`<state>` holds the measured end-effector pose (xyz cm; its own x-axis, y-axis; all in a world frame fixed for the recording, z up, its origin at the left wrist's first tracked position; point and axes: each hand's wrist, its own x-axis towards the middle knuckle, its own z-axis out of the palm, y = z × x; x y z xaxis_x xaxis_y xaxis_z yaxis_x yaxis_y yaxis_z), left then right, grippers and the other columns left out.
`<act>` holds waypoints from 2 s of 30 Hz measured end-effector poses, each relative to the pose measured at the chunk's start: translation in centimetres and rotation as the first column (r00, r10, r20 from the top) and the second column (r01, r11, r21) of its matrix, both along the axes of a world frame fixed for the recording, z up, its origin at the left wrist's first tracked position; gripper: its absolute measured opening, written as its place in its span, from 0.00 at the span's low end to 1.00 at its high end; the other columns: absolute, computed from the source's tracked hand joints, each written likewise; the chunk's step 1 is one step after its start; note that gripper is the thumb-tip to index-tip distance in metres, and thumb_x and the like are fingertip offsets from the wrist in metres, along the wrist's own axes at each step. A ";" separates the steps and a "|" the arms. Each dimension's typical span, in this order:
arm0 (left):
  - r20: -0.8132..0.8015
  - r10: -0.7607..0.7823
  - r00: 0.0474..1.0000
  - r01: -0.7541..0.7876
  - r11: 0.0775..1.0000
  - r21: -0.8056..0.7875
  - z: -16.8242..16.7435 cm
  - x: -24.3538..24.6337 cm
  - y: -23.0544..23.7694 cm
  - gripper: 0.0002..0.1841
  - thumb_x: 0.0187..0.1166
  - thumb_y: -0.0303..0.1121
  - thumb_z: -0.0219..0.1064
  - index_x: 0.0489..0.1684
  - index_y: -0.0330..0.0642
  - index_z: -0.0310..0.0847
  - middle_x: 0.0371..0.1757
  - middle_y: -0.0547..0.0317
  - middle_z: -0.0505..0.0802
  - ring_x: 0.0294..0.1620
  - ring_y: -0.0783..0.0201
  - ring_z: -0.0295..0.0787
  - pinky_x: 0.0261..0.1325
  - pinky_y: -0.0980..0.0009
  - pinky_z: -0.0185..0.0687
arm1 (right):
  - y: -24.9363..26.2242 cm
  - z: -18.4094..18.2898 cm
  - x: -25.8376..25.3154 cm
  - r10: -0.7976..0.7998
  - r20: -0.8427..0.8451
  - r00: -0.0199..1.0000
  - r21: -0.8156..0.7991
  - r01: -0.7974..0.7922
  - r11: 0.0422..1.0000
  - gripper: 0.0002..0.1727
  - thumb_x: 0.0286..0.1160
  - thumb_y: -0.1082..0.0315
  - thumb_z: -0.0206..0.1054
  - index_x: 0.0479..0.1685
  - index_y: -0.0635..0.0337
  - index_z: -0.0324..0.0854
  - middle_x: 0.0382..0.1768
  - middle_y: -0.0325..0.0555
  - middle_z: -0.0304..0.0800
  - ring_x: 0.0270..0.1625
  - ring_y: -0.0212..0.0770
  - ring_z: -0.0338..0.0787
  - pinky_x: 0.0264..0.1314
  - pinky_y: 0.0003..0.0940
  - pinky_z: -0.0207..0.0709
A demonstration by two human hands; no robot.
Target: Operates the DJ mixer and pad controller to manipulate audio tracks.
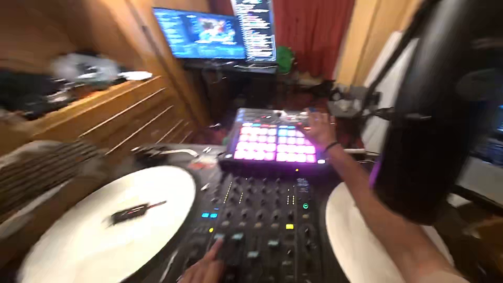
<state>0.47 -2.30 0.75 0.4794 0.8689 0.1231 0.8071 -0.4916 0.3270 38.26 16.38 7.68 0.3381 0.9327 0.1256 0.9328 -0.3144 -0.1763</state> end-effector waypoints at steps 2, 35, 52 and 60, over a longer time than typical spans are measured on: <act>0.021 -0.001 1.000 0.001 1.000 -0.011 -0.4 0.2 0.1 0.13 0.84 0.23 0.53 0.51 0.28 0.83 0.79 0.34 0.81 0.68 0.32 0.86 0.68 0.42 0.80 | 0.8 -1.9 1.2 0.029 0.043 0.999 0.049 -0.031 0.998 0.42 0.79 0.26 0.52 0.84 0.45 0.74 0.87 0.56 0.66 0.90 0.65 0.60 0.88 0.74 0.45; 0.127 0.027 0.992 -0.017 0.997 -0.076 -3.2 -0.7 -1.8 0.09 0.79 0.22 0.58 0.46 0.36 0.84 0.76 0.44 0.85 0.70 0.45 0.87 0.67 0.50 0.84 | 2.9 -3.9 4.1 0.108 0.074 0.991 0.337 -0.127 0.933 0.54 0.71 0.17 0.43 0.84 0.49 0.73 0.75 0.60 0.80 0.82 0.71 0.70 0.83 0.77 0.52; 0.143 0.012 0.990 -0.011 1.000 -0.008 -3.2 -0.9 -0.9 0.10 0.80 0.21 0.55 0.43 0.38 0.85 0.71 0.46 0.89 0.68 0.48 0.89 0.68 0.54 0.84 | 2.5 -3.9 3.6 0.087 0.062 0.994 0.306 -0.102 0.947 0.54 0.69 0.17 0.45 0.83 0.51 0.74 0.76 0.61 0.80 0.83 0.71 0.69 0.82 0.77 0.53; 0.138 0.024 0.990 -0.024 1.000 -0.003 -3.0 -0.2 -0.7 0.11 0.80 0.20 0.55 0.43 0.36 0.85 0.72 0.44 0.88 0.68 0.45 0.88 0.67 0.52 0.85 | 2.5 -5.0 3.5 0.084 0.100 0.991 0.294 -0.110 0.949 0.52 0.71 0.17 0.43 0.75 0.50 0.82 0.83 0.58 0.71 0.85 0.70 0.65 0.83 0.80 0.50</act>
<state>0.26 -3.03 -2.21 0.4366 0.8804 0.1854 0.7660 -0.4718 0.4367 41.77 18.91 2.73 0.2242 0.8758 0.4275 0.9717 -0.1672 -0.1670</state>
